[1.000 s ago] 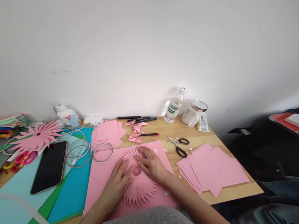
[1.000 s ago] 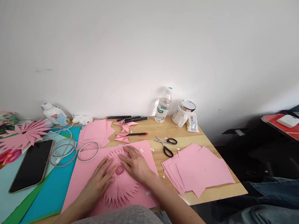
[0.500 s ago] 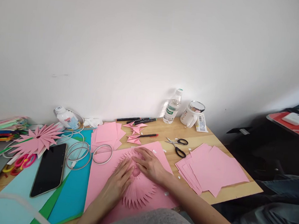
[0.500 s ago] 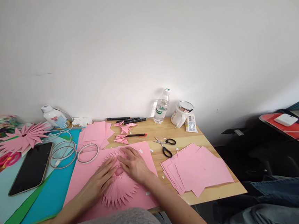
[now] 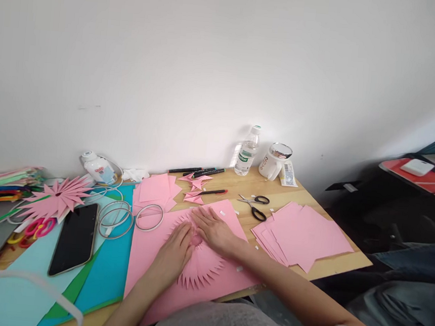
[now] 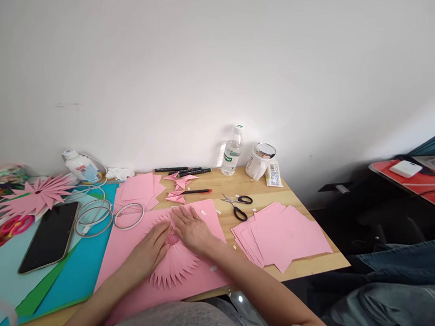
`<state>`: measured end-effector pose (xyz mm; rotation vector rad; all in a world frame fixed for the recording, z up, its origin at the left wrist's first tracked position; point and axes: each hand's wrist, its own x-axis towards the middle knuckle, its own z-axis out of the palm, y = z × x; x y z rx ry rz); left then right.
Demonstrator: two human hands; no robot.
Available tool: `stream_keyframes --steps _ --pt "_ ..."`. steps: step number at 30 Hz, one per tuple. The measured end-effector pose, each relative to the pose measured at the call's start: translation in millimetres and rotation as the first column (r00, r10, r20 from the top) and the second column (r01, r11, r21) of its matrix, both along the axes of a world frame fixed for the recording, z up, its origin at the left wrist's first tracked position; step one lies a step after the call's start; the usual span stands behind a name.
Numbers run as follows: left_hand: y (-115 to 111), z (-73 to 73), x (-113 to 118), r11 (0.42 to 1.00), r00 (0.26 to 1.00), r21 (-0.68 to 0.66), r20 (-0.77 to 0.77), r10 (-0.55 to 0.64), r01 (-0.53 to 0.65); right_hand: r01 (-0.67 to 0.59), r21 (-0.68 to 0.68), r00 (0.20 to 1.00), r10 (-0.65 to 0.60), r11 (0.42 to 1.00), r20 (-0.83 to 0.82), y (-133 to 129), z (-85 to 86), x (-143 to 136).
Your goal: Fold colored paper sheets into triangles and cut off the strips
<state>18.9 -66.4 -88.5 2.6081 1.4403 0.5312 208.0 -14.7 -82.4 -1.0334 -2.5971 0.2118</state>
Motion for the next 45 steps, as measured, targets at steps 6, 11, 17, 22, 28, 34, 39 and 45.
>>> stream_keyframes --steps 6,11,17,22,28,34,39,45 --pt "-0.9 24.0 1.8 0.993 0.991 -0.091 0.099 0.088 -0.079 0.105 -0.054 0.962 -0.116 0.993 -0.246 -6.5 18.1 11.3" --pt "1.3 26.2 5.5 0.999 0.998 -0.031 0.051 -0.027 0.028 0.15 -0.083 0.96 -0.165 0.985 -0.227 -36.8 19.0 21.8" --pt "11.6 18.3 13.6 0.991 0.99 -0.043 -0.05 -0.129 0.127 0.116 -0.005 0.989 -0.116 0.993 -0.095 -48.3 1.9 21.0" --pt "16.4 7.0 19.8 0.997 0.996 -0.017 0.048 -0.074 0.075 0.048 0.067 0.996 -0.043 0.997 -0.074 -39.1 -8.8 17.8" --pt "19.4 2.4 23.3 0.999 0.984 -0.023 0.178 -0.032 0.036 0.083 0.079 0.993 -0.076 0.993 -0.086 -40.9 -16.6 14.0" --pt "21.1 0.9 22.5 0.998 0.986 -0.057 0.165 -0.03 0.04 0.166 0.133 0.98 -0.148 0.977 -0.135 -43.8 -17.2 6.7" --pt "22.4 -6.8 21.3 0.999 0.981 -0.044 0.194 -0.022 0.031 0.193 0.12 0.973 -0.174 0.974 -0.154 -44.5 -18.0 4.1" --pt "19.5 5.7 24.1 0.992 0.951 -0.125 0.303 0.059 -0.021 0.199 -0.006 0.956 -0.196 0.98 -0.219 -42.3 -13.4 10.3"
